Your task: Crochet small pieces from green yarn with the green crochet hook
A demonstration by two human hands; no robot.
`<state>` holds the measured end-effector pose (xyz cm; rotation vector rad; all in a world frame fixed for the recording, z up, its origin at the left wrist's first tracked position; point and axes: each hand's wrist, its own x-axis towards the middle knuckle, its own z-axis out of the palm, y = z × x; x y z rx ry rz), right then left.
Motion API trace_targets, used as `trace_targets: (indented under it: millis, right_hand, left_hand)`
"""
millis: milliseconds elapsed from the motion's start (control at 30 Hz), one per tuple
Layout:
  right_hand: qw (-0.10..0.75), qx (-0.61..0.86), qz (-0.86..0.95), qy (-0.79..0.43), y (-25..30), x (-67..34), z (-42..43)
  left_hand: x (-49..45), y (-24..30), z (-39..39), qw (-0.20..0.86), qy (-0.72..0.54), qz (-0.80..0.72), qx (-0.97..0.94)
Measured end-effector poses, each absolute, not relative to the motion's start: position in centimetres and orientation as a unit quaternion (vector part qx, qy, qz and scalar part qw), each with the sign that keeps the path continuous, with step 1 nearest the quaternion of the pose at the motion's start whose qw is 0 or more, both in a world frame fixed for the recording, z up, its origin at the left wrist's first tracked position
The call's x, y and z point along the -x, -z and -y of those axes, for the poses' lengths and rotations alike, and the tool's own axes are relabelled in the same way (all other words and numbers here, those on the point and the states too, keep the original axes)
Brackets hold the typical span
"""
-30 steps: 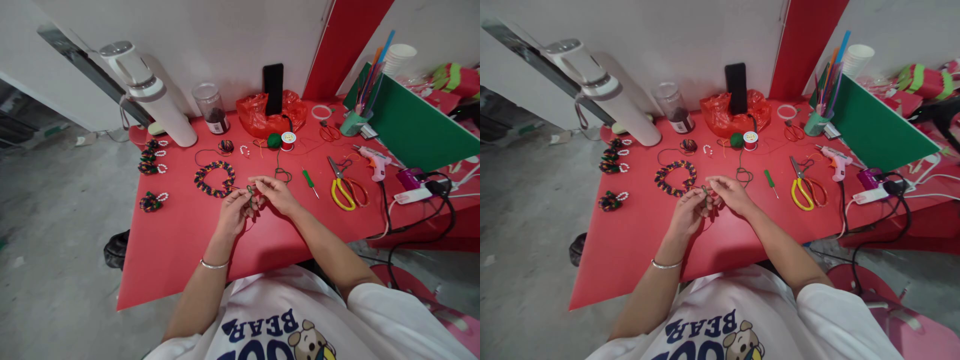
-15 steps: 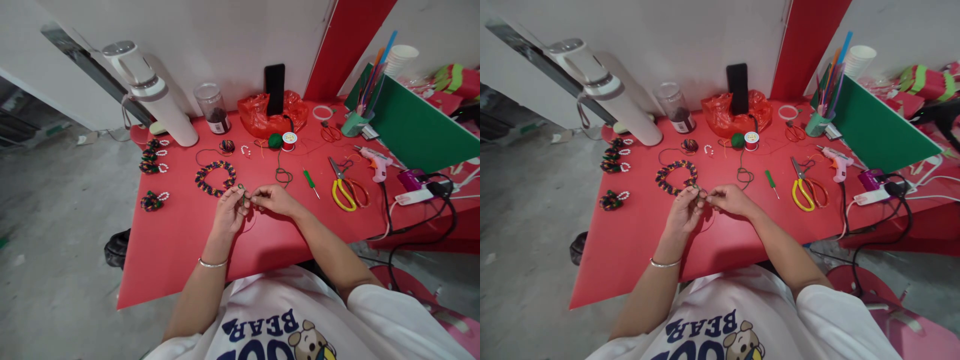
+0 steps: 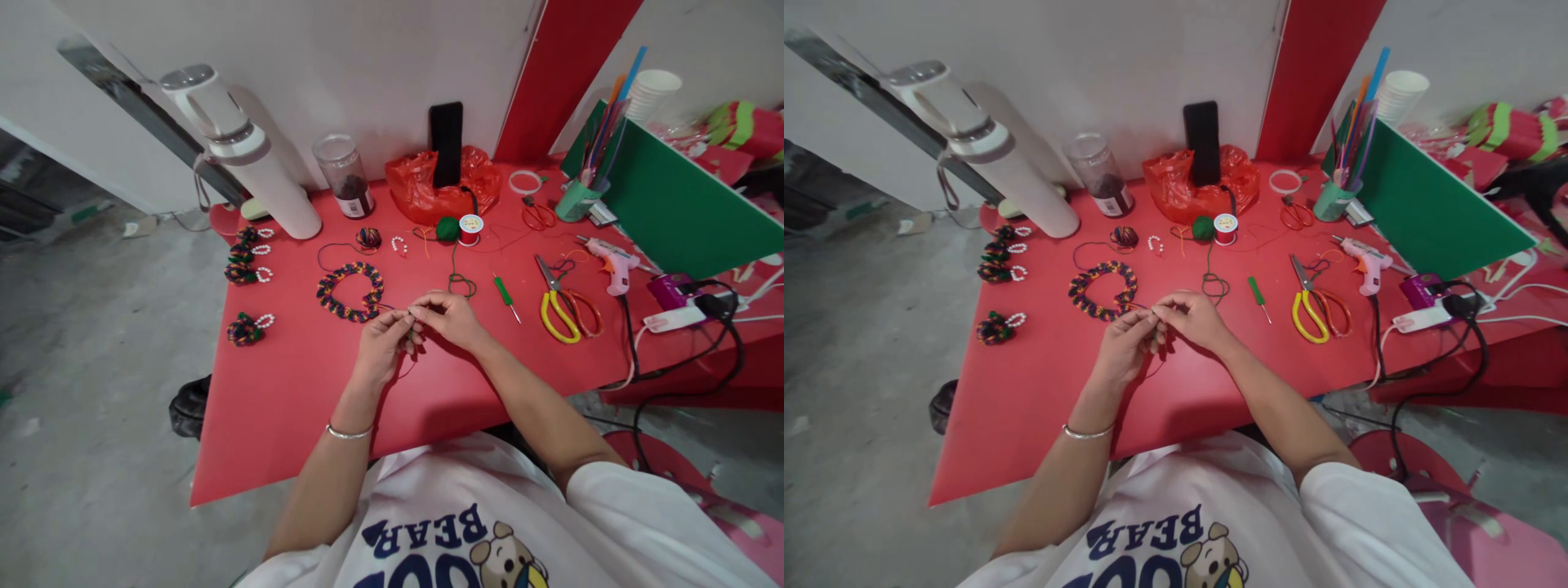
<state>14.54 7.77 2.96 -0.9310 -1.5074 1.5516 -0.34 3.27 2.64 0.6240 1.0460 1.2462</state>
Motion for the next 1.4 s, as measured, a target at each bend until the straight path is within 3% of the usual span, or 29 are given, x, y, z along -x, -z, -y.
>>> trace_targets:
  millis: [167,367,1067,1400]
  right_hand:
    - [0.407,0.399,0.605,-0.556,-3.0,-14.5,-7.9]
    - [0.388,0.388,0.590,-0.592,-3.1,-14.5,-7.9]
    - [0.263,0.393,0.678,-0.562,-2.7,-15.0,-8.0]
    - [0.344,0.404,0.606,-0.593,-3.2,-14.9,-7.8]
  left_hand:
    - [0.4,-2.5,-3.2,0.669,-0.529,-0.445,-0.272]
    - [0.4,-2.6,-3.3,0.653,-0.554,-0.452,-0.249]
    - [0.9,-3.3,-3.6,0.617,-0.596,-0.462,-0.227]
    - [1.0,-2.9,-3.3,0.654,-0.528,-0.478,-0.255]
